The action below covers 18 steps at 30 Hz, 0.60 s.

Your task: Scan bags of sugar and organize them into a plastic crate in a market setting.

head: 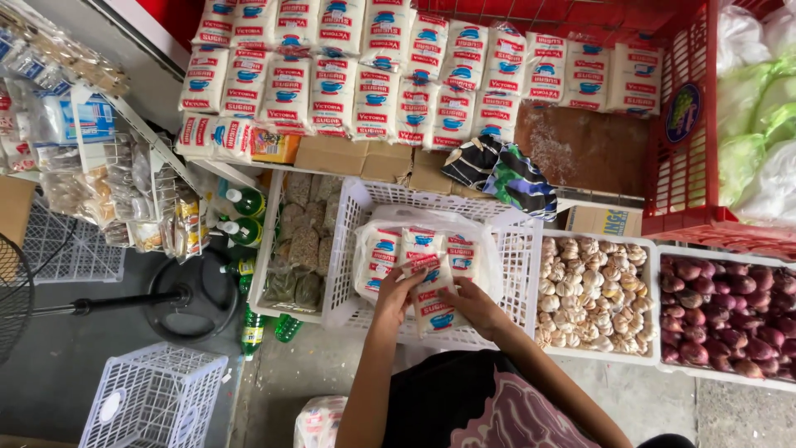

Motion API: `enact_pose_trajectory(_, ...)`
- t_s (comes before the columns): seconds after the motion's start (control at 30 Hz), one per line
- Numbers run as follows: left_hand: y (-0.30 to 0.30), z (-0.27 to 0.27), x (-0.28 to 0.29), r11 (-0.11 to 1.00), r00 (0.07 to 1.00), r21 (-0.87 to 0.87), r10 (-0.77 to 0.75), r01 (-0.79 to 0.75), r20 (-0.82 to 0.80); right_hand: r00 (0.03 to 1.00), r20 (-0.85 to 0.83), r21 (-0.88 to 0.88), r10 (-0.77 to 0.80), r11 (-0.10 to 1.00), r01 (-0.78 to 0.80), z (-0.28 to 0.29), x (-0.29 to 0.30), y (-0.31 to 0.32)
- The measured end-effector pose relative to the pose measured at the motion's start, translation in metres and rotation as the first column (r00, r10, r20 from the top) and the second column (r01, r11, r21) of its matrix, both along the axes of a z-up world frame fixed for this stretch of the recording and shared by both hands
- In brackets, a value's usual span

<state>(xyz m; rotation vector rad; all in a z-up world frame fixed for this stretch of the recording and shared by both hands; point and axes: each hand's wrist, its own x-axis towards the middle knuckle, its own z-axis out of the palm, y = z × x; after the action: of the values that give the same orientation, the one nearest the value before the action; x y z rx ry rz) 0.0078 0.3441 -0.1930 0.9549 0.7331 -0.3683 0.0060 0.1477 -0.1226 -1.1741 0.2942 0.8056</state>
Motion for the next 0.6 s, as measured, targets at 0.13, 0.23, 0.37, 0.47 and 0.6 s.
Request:
enact_pose_trajectory(0.13, 0.016, -0.016, -0.011, 0.995, 0.995, 0.100, 0.010, 0.000, -0.094, 0.991, 0.100, -0.069, 0.089, 0.994, -0.082, -0.025, -0.009, 0.015)
enact_pose_trajectory(0.23, 0.029, -0.021, -0.016, 0.954, 0.991, 0.277, -0.089, 0.114, -0.101, 0.989, 0.096, -0.158, 0.114, 0.983, -0.098, -0.043, -0.013, 0.026)
enact_pose_trajectory(0.37, 0.053, -0.055, -0.012, 0.544, 0.954, 0.837, -0.275, 0.053, 0.118, 0.981, 0.116, -0.364, 0.158, 0.925, -0.106, -0.053, -0.004, 0.048)
enact_pose_trajectory(0.47, 0.075, -0.048, -0.005, 0.273, 0.903, 0.946, -0.337, -0.175, 0.265, 0.977, 0.141, -0.384, 0.161, 0.918, -0.096, -0.057, 0.005, 0.065)
enact_pose_trajectory(0.6, 0.103, -0.066, 0.012, 0.324, 0.878, 0.937, -0.401, -0.130, 0.260, 0.966, 0.240, -0.320, 0.096, 0.947, -0.014, -0.063, 0.027, 0.093)
